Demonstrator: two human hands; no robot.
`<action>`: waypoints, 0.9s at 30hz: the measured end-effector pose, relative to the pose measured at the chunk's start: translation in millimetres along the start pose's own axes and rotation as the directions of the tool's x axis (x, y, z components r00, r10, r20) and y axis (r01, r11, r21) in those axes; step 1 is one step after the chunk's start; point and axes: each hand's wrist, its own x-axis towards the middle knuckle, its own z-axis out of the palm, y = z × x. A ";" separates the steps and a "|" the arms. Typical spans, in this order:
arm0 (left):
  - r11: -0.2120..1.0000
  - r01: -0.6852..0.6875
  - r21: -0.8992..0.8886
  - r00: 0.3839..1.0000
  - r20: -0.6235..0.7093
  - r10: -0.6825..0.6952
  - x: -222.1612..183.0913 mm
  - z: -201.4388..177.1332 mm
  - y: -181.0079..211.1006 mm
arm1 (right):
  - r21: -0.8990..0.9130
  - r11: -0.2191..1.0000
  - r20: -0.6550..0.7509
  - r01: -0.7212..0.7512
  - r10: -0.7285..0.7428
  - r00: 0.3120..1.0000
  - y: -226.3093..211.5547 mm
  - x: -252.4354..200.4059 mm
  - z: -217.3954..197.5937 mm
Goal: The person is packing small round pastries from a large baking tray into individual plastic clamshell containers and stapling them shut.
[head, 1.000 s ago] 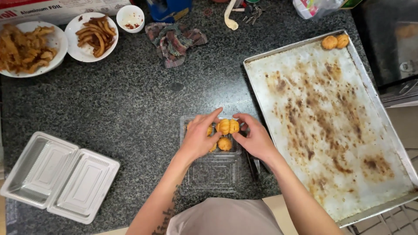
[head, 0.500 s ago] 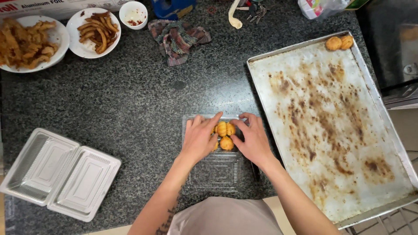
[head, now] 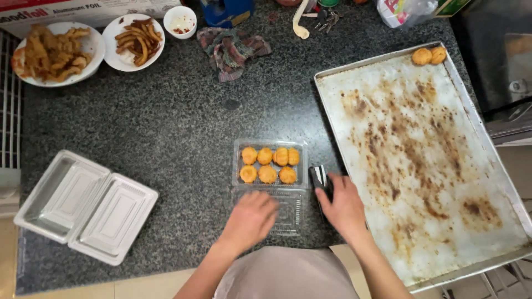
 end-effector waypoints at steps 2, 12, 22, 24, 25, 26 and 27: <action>0.997 -0.029 0.070 0.996 0.088 0.023 -19.1 22.2 0.7 | -0.078 0.997 -0.029 0.010 -0.012 1.000 5.2 -9.1 15.2; 0.930 -0.254 0.266 0.958 0.199 0.205 -77.5 24.8 5.8 | 0.143 0.969 -0.043 -0.202 0.210 0.977 23.3 -10.2 34.4; 0.861 -0.148 0.487 0.988 0.044 0.145 -170.9 -80.3 -106.3 | 0.894 -0.203 0.447 -0.399 0.366 0.816 -47.1 -98.4 40.7; 0.809 0.001 0.588 0.941 -0.273 0.198 -167.0 -108.4 -118.7 | 0.892 -0.232 0.447 -0.388 0.329 0.832 -56.5 -110.2 54.8; 0.808 -0.001 0.589 0.941 -0.274 0.200 -156.6 -113.9 -109.4 | 0.893 -0.232 0.445 -0.385 0.329 0.833 -57.0 -114.3 61.5; 0.865 0.092 0.494 0.905 -0.404 0.134 -147.5 -118.5 -99.5 | 0.891 -0.207 0.451 -0.403 0.324 0.831 -56.8 -120.8 69.3; 0.907 0.174 0.383 0.852 -0.521 0.057 -137.7 -122.6 -89.8 | 0.889 -0.181 0.458 -0.421 0.319 0.830 -56.2 -126.6 77.0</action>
